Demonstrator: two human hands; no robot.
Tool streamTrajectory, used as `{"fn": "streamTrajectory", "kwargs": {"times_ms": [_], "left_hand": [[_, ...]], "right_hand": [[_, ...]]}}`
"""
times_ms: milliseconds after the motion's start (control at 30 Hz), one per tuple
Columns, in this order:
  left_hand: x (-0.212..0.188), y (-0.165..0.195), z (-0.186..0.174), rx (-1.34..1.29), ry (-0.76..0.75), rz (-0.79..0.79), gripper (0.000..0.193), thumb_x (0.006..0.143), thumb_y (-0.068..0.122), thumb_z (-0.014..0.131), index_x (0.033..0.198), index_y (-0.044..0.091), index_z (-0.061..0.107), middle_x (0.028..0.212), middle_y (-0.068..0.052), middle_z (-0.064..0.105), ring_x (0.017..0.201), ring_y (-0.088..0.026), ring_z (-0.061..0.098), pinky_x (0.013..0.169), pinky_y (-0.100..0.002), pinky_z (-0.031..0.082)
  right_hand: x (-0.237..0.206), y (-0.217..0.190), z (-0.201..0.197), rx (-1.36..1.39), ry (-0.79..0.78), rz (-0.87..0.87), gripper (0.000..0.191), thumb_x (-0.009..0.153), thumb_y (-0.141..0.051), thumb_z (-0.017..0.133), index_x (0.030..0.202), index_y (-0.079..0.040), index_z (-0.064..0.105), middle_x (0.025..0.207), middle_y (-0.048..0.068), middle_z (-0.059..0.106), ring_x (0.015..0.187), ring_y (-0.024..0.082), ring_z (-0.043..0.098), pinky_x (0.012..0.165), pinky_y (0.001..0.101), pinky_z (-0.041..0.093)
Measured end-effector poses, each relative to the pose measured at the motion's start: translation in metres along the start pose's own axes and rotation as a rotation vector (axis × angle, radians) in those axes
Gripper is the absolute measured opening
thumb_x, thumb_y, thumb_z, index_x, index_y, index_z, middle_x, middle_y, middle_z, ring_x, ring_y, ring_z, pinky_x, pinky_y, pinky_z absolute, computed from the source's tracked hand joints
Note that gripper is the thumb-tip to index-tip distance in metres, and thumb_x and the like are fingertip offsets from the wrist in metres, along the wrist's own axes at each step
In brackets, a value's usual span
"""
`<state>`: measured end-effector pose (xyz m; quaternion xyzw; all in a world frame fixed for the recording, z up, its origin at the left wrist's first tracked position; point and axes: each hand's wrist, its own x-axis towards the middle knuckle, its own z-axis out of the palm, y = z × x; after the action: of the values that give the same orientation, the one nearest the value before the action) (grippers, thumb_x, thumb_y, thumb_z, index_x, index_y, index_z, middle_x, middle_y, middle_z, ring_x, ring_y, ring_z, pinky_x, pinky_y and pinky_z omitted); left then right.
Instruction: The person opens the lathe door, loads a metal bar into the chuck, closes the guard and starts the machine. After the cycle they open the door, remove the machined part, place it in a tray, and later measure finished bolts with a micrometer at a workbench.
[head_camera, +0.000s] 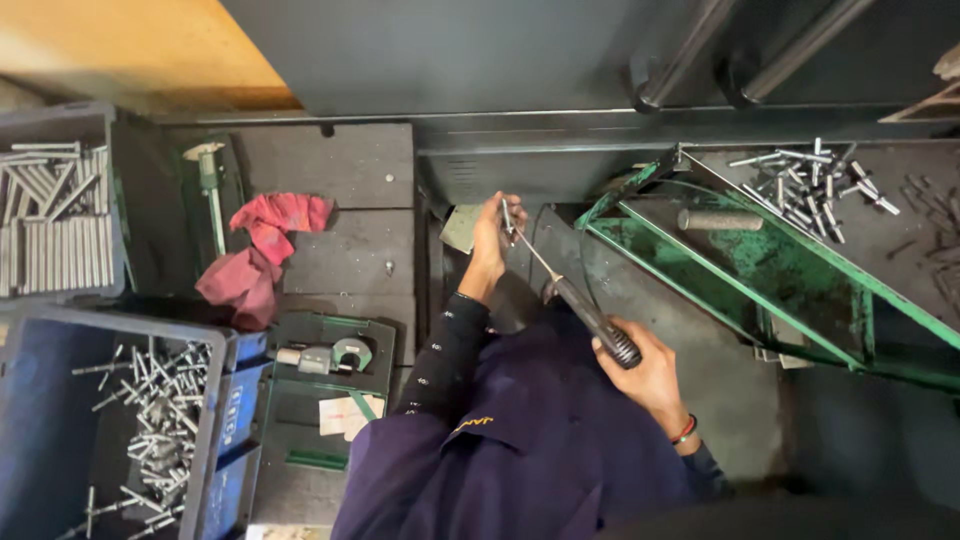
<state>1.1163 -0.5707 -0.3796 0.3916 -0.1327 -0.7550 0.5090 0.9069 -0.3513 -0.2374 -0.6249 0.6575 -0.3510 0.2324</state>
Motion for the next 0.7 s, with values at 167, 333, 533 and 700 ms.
{"fn": "streamTrajectory", "kwargs": {"times_ms": [167,333,533,700], "left_hand": [[-0.003,-0.007,0.014,0.074,-0.047,0.111,0.047,0.11,0.049,0.041,0.098,0.01,0.065,0.081,0.001,0.061,0.071,-0.011,0.056,0.062,-0.027,0.041],[0.001,-0.01,0.035,0.156,-0.011,0.134,0.05,0.109,0.05,0.04,0.092,0.011,0.066,0.077,0.002,0.06,0.067,-0.009,0.052,0.057,-0.026,0.036],[0.014,-0.016,0.044,0.125,0.058,0.132,0.038,0.106,0.043,0.048,0.094,0.012,0.065,0.077,-0.001,0.064,0.066,-0.012,0.056,0.058,-0.026,0.039],[0.017,-0.022,0.045,0.097,0.108,0.106,0.034,0.105,0.041,0.051,0.096,0.011,0.065,0.077,0.0,0.064,0.064,-0.012,0.056,0.055,-0.026,0.04]], "right_hand": [[0.02,0.011,-0.014,-0.037,-0.027,-0.05,0.037,0.082,-0.024,0.082,0.113,-0.008,0.071,0.1,0.013,0.073,0.089,0.03,0.074,0.079,0.0375,0.058],[0.037,0.029,-0.033,-0.049,-0.07,-0.026,0.038,0.081,-0.023,0.082,0.115,-0.007,0.071,0.101,0.014,0.074,0.091,0.031,0.074,0.08,0.0379,0.057],[0.038,0.05,-0.045,0.017,-0.067,-0.077,0.04,0.08,-0.023,0.082,0.115,-0.007,0.07,0.106,0.014,0.074,0.094,0.032,0.074,0.082,0.0378,0.058],[0.046,0.068,-0.051,0.008,-0.194,-0.137,0.045,0.074,-0.02,0.083,0.115,-0.006,0.071,0.108,0.015,0.074,0.097,0.036,0.071,0.084,0.0401,0.057]]}}
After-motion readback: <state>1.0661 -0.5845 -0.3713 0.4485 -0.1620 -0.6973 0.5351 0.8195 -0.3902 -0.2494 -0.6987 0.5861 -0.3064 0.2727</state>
